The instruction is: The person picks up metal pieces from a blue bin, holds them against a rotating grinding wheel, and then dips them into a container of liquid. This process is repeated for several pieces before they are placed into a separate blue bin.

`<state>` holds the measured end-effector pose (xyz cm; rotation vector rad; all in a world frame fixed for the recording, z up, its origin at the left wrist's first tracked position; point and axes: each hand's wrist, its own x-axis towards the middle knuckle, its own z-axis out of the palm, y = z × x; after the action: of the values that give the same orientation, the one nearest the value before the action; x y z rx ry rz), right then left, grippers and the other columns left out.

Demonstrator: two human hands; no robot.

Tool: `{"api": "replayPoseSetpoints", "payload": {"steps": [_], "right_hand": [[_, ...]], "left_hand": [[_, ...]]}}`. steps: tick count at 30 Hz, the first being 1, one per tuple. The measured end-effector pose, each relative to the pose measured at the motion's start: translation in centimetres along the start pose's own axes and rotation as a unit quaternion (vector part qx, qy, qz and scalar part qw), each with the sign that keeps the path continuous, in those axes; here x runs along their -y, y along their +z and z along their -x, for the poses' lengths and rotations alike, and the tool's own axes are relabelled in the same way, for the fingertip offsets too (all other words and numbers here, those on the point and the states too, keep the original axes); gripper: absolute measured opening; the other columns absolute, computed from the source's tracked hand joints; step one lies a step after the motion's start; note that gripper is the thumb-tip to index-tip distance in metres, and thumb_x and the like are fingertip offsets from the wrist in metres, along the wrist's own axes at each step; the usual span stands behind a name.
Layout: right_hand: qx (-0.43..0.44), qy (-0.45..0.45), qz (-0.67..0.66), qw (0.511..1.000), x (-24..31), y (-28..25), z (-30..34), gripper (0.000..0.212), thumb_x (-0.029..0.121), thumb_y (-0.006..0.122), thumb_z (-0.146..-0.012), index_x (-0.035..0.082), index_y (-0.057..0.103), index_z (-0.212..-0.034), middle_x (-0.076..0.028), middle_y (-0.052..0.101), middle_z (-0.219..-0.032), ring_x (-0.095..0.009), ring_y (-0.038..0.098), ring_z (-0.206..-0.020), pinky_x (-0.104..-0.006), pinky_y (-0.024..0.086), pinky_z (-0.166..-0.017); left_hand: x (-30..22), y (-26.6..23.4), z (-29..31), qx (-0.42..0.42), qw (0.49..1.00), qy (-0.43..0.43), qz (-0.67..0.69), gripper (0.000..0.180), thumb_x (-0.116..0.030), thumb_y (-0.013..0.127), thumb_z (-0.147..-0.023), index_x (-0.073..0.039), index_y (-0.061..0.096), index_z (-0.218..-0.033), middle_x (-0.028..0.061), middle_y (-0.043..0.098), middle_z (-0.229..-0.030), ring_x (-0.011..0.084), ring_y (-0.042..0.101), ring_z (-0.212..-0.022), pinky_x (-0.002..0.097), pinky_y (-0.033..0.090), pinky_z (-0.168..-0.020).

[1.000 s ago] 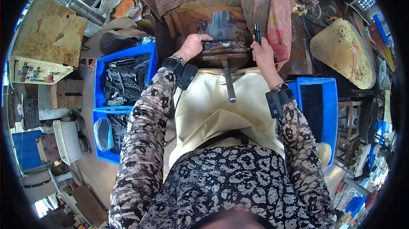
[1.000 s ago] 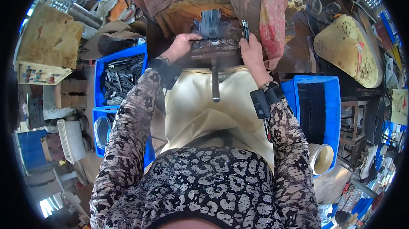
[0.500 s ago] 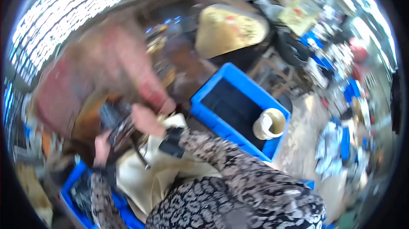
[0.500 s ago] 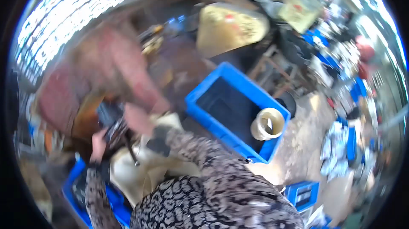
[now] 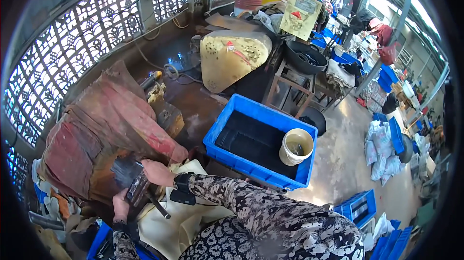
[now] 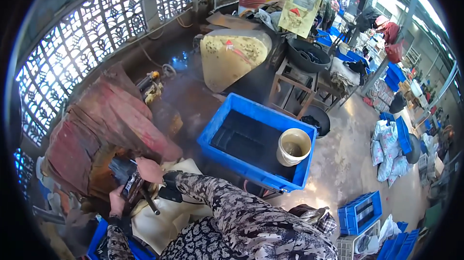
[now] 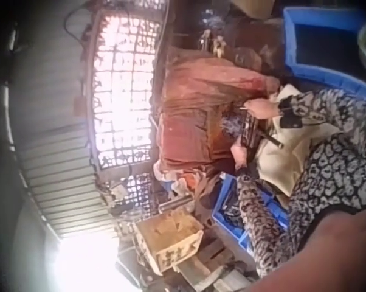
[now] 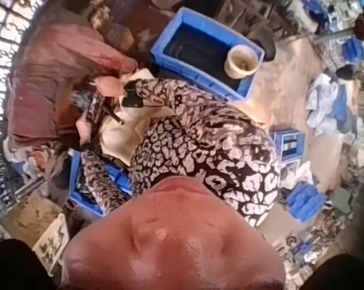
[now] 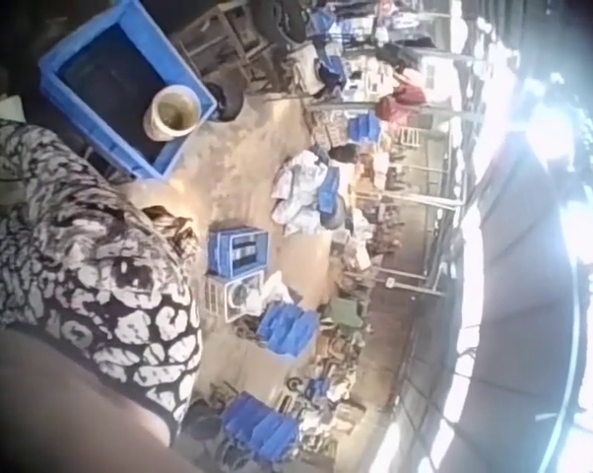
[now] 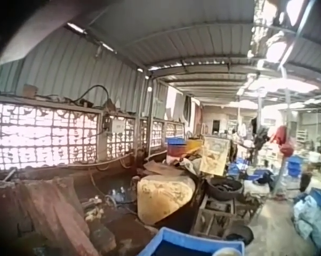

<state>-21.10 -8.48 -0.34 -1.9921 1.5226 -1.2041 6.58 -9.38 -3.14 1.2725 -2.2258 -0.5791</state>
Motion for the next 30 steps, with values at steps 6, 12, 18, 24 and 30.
{"api": "replayPoseSetpoints", "payload": {"steps": [6, 12, 18, 24, 30], "right_hand": [[0.006, 0.007, 0.014, 1.0, 0.8, -0.6, 0.6, 0.015, 0.009, 0.054, -0.084, -0.001, 0.05, -0.094, -0.021, 0.059, -0.087, -0.041, 0.06, -0.081, -0.0495, 0.049, -0.071], [0.012, 0.005, 0.057, 0.998, -1.1, 0.4, 0.8, 0.011, 0.011, 0.054, -0.085, 0.002, 0.053, -0.089, -0.019, 0.059, -0.081, -0.038, 0.061, -0.078, -0.0466, 0.05, -0.068], [0.043, -0.02, 0.199, 0.979, -4.5, 0.4, -0.8, 0.015, 0.017, 0.054, -0.087, 0.004, 0.059, -0.093, -0.019, 0.061, -0.079, -0.037, 0.062, -0.078, -0.047, 0.05, -0.068], [0.034, 0.008, 0.093, 0.995, 0.3, 0.5, -0.8, 0.017, 0.016, 0.052, -0.089, 0.003, 0.057, -0.098, -0.022, 0.062, -0.085, -0.041, 0.062, -0.081, -0.0492, 0.05, -0.071], [-0.068, -0.002, 0.105, 0.992, -0.8, 1.0, 1.3, 0.009, 0.008, 0.052, -0.086, 0.003, 0.057, -0.091, -0.013, 0.06, -0.081, -0.032, 0.061, -0.072, -0.0432, 0.049, -0.065]], "left_hand": [[-1.5, 0.1, 0.1, -0.002, 1.0, -0.008, -0.002, 0.033, 0.008, 0.056, -0.075, 0.0, 0.069, -0.104, 0.0216, 0.069, -0.095, 0.028, 0.069, -0.09, 0.0343, 0.052, -0.082], [-7.9, -1.5, -0.3, 0.038, 0.998, 0.038, -0.017, 0.03, 0.0, 0.058, -0.078, -0.002, 0.068, -0.106, 0.0217, 0.068, -0.094, 0.0355, 0.067, -0.087, 0.038, 0.052, -0.078], [-4.4, -1.7, -1.1, 0.012, 0.992, 0.059, -0.11, 0.043, 0.005, 0.051, -0.07, -0.009, 0.068, -0.107, 0.0196, 0.066, -0.103, 0.0372, 0.063, -0.095, 0.0427, 0.049, -0.086], [-5.8, -3.4, 2.3, -0.029, 0.985, -0.052, -0.159, 0.04, 0.005, 0.049, -0.072, -0.008, 0.066, -0.105, 0.0171, 0.066, -0.1, 0.0365, 0.061, -0.098, 0.0447, 0.05, -0.084], [-19.3, -0.9, 4.9, -0.018, 0.985, 0.126, -0.119, 0.047, 0.003, 0.056, -0.07, -0.004, 0.062, -0.116, 0.0166, 0.06, -0.114, 0.0363, 0.051, -0.115, 0.051, 0.039, -0.097]]}}
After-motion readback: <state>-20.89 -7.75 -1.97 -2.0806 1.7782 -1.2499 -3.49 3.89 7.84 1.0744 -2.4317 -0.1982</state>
